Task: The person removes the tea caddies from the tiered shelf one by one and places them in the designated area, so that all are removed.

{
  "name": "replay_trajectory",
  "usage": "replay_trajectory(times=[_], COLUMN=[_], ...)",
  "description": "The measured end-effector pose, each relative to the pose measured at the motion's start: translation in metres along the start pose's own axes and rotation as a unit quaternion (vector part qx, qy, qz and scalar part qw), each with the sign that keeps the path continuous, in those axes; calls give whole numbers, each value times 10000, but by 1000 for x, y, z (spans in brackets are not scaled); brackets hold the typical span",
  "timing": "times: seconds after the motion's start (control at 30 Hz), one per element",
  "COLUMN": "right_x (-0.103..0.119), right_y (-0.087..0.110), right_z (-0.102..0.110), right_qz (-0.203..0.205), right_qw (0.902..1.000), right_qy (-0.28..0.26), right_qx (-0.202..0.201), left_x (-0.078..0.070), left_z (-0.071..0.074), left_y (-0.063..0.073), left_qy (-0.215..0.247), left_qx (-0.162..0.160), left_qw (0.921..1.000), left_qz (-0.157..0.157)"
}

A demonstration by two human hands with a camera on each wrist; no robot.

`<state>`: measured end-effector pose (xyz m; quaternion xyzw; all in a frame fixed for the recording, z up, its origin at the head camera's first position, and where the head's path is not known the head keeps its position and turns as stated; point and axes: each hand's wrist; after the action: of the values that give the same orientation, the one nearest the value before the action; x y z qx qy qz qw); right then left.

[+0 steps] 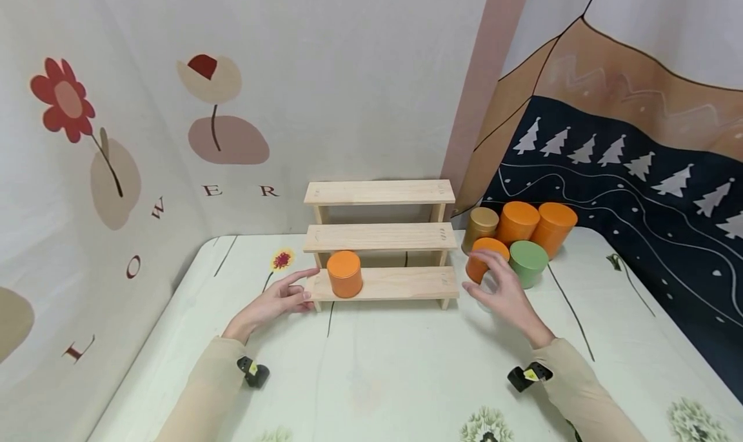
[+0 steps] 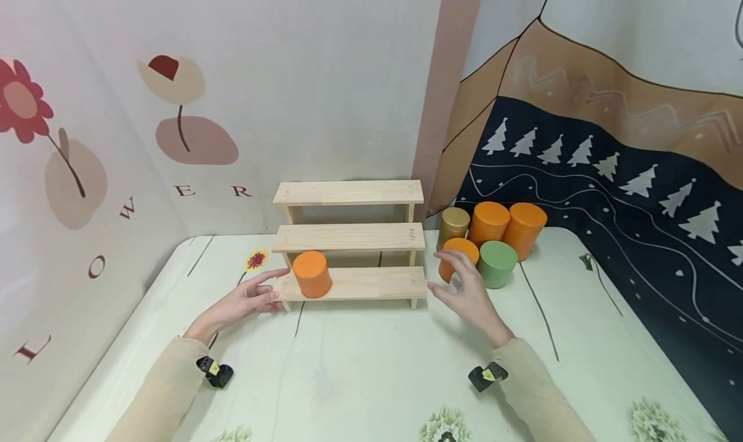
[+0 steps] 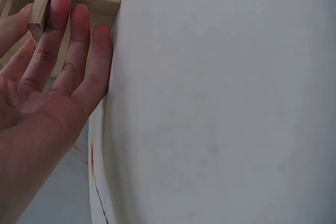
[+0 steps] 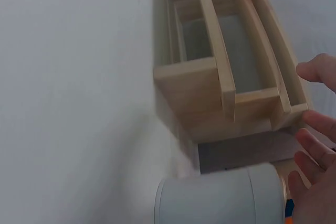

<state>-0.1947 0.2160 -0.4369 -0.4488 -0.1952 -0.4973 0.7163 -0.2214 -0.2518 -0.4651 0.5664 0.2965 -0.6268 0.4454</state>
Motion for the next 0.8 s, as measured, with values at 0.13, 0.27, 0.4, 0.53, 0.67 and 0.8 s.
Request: replay_trajectory(times=[0.13,0.27,0.4,0.53,0.67,0.8], right_x=[7,12,16,19,21,26], right_y=[-4,-7,-9,-9,-9,-9], right_z=[-10,-20,-29,-37,-41,-45], right_qz=[-3,-39,-18,-75,-153,39], right_qw=[10000,9998,9993,9982,9972,9975], right_qy=[-92,-172,-367,-586,-689,-622], right_qx=[19,66,53,-79,-241,-338], left_x=[1,2,3,4,4,2], left_z=[0,1,1,1,0,1], left_y=[0,0,0,0,1,1], left_qy=[42,14,-14,0,21,2], left_qx=[4,13,10,-11,-30,-36], left_qw=[10000,10000,10000,10000,10000,10000], left_qz=[-6,-45,-47,-38,-18,23])
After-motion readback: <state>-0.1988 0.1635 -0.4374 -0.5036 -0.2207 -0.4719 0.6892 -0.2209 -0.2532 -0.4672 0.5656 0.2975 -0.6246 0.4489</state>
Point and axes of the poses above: each hand's wrist, its own y-axis away from the middle knuckle, its own z-axis out of the back of the hand, x = y × z, and after that the axes turned 5 degrees about -x, right-handed
